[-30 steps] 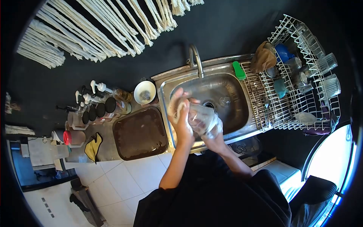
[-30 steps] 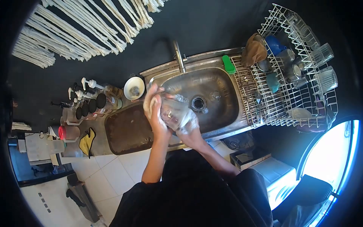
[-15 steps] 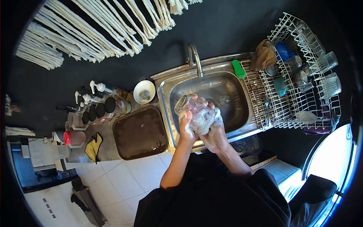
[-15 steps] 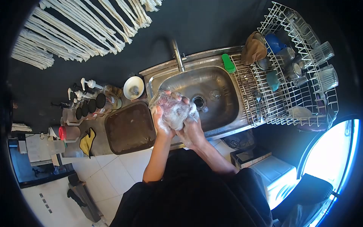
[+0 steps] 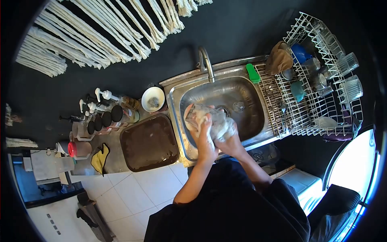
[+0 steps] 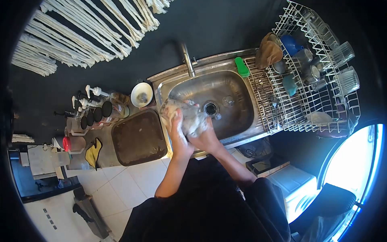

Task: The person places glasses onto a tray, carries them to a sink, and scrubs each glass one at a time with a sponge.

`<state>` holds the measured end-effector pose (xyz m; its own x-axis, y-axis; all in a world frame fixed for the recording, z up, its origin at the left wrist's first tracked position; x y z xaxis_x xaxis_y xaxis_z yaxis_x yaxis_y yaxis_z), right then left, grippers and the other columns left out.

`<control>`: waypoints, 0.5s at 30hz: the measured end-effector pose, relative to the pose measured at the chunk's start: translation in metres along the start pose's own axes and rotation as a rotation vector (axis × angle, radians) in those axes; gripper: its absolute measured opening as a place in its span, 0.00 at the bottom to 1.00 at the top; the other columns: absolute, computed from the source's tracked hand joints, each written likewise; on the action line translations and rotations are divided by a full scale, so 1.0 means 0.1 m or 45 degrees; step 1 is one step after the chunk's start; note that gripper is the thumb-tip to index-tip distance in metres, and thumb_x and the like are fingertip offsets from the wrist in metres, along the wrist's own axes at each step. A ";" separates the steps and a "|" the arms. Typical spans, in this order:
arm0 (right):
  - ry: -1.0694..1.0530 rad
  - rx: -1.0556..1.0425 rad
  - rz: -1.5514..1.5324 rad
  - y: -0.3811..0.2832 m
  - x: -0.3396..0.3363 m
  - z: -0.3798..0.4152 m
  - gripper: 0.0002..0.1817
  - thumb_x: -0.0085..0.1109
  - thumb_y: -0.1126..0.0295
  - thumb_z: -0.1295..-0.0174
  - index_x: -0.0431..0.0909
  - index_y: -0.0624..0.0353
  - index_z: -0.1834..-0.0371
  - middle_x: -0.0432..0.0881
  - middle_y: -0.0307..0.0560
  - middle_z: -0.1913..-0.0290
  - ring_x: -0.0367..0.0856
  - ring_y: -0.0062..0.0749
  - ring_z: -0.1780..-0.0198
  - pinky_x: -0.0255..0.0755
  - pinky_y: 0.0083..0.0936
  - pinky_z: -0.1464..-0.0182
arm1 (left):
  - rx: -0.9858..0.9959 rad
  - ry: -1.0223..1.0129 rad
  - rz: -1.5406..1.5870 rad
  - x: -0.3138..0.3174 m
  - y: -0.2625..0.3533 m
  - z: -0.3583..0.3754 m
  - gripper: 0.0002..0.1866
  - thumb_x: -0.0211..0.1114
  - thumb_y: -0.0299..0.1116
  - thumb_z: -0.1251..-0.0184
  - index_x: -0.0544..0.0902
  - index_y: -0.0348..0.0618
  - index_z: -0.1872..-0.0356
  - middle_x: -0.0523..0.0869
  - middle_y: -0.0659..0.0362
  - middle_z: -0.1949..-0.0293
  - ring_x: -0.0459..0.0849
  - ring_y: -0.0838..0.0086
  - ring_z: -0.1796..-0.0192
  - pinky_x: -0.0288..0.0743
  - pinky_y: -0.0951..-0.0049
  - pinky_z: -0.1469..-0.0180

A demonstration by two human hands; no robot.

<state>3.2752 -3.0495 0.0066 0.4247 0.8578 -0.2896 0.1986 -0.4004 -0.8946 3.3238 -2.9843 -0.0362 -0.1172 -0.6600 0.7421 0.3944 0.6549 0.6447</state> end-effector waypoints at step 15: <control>0.135 -0.070 0.257 -0.20 0.00 0.06 0.22 0.58 0.75 0.53 0.74 0.61 0.49 0.78 0.55 0.50 0.74 0.52 0.46 0.63 0.43 0.40 | 0.305 0.040 -0.357 0.15 0.33 0.07 0.21 0.59 0.30 0.38 0.68 0.41 0.44 0.77 0.53 0.52 0.78 0.64 0.51 0.71 0.66 0.44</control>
<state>3.2661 -3.0396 0.0223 0.5506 0.7208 -0.4211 0.1467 -0.5801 -0.8012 3.3289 -2.9695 -0.0026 -0.1608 -0.8347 0.5268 0.1259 0.5120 0.8497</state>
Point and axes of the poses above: each hand's wrist, its own z-axis away from the middle knuckle, its own x-axis out of the palm, y = z × x, the point moved 10 cm from there along -z, towards the middle knuckle
